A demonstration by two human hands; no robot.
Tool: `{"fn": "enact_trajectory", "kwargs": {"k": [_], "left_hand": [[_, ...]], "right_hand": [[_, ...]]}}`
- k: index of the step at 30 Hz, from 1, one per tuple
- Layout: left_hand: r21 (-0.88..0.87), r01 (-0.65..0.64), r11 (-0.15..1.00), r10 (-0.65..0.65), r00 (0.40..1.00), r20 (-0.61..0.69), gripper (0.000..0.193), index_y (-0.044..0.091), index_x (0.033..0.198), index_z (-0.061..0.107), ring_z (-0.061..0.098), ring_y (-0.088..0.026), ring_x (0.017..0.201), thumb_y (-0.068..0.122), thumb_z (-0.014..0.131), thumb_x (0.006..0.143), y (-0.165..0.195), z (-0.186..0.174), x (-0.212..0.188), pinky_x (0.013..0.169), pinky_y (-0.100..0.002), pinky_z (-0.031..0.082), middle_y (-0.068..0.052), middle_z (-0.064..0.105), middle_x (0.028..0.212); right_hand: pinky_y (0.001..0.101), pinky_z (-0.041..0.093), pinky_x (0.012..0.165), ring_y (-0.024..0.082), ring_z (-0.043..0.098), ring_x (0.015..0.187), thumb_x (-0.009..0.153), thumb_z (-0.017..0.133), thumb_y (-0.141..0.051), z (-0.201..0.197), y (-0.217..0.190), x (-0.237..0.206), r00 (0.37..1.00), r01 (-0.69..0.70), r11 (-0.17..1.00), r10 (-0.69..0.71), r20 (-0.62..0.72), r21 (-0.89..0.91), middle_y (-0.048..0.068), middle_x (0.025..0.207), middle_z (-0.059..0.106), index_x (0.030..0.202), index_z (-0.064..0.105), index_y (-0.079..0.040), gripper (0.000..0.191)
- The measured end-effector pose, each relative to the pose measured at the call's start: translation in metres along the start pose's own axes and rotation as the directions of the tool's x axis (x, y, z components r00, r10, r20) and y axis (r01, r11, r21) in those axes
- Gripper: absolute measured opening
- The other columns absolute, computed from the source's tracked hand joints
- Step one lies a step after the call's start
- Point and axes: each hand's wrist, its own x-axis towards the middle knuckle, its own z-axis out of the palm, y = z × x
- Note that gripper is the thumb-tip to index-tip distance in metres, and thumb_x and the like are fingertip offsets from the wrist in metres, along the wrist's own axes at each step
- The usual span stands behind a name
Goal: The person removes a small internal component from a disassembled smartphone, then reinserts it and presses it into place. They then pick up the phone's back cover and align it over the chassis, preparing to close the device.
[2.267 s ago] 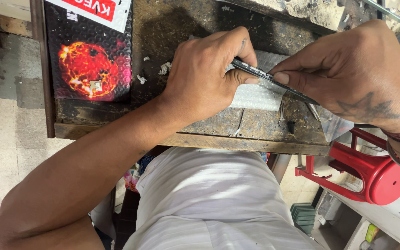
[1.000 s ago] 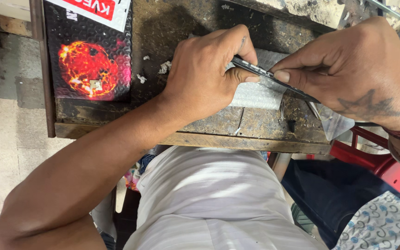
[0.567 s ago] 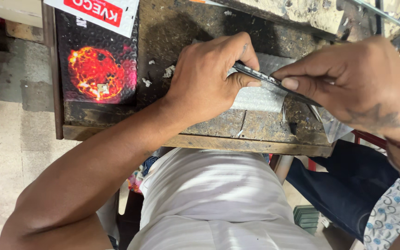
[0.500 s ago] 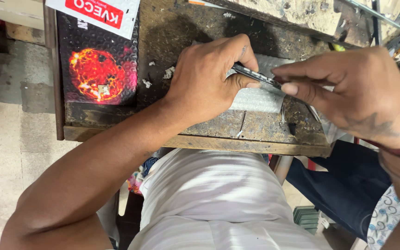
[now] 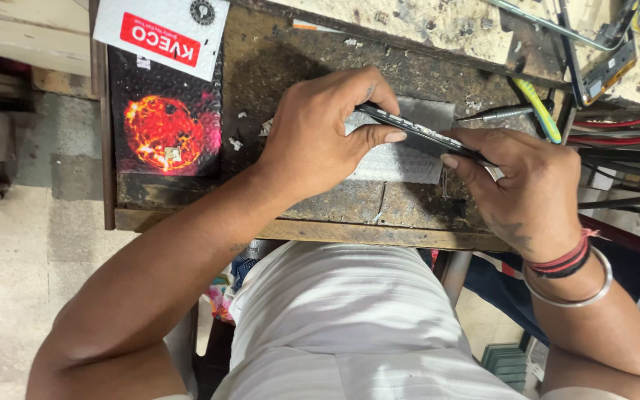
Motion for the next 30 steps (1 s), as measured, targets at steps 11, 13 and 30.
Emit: {"fn": "enact_trajectory", "kwargs": {"k": [11, 13, 30], "left_hand": [[-0.095, 0.053, 0.994, -0.054, 0.999, -0.002, 0.033, 0.007, 0.114, 0.069, 0.078, -0.016, 0.098, 0.019, 0.087, 0.089, 0.033, -0.005, 0.013, 0.084, -0.029, 0.06, -0.005, 0.076, 0.105], [-0.076, 0.068, 0.995, -0.068, 0.998, 0.003, 0.031, 0.007, 0.112, 0.071, 0.079, -0.016, 0.096, 0.017, 0.087, 0.089, 0.036, -0.009, 0.011, 0.082, -0.029, 0.06, -0.006, 0.077, 0.105], [-0.059, 0.072, 0.996, -0.072, 0.997, -0.003, 0.029, 0.007, 0.11, 0.073, 0.08, -0.016, 0.096, 0.017, 0.088, 0.087, 0.041, -0.018, 0.011, 0.081, -0.029, 0.062, -0.007, 0.079, 0.105]], "right_hand": [[0.0316, 0.054, 0.072, 0.025, 0.073, 0.082, 0.094, 0.086, -0.012, -0.019, 0.011, -0.021, 0.992, -0.061, 0.987, 0.076, -0.102, 0.15, 0.015, 0.097, 0.074, 0.115, 0.077, -0.003, 0.025], [0.0306, 0.054, 0.074, 0.022, 0.073, 0.082, 0.095, 0.085, -0.011, -0.02, 0.007, -0.021, 0.989, -0.074, 0.978, 0.097, -0.11, 0.195, 0.014, 0.097, 0.074, 0.115, 0.076, -0.002, 0.024], [0.0272, 0.053, 0.076, 0.016, 0.069, 0.078, 0.097, 0.083, -0.006, -0.018, -0.002, -0.02, 0.977, -0.124, 0.926, 0.176, -0.117, 0.356, 0.013, 0.095, 0.075, 0.114, 0.075, 0.001, 0.02]]}}
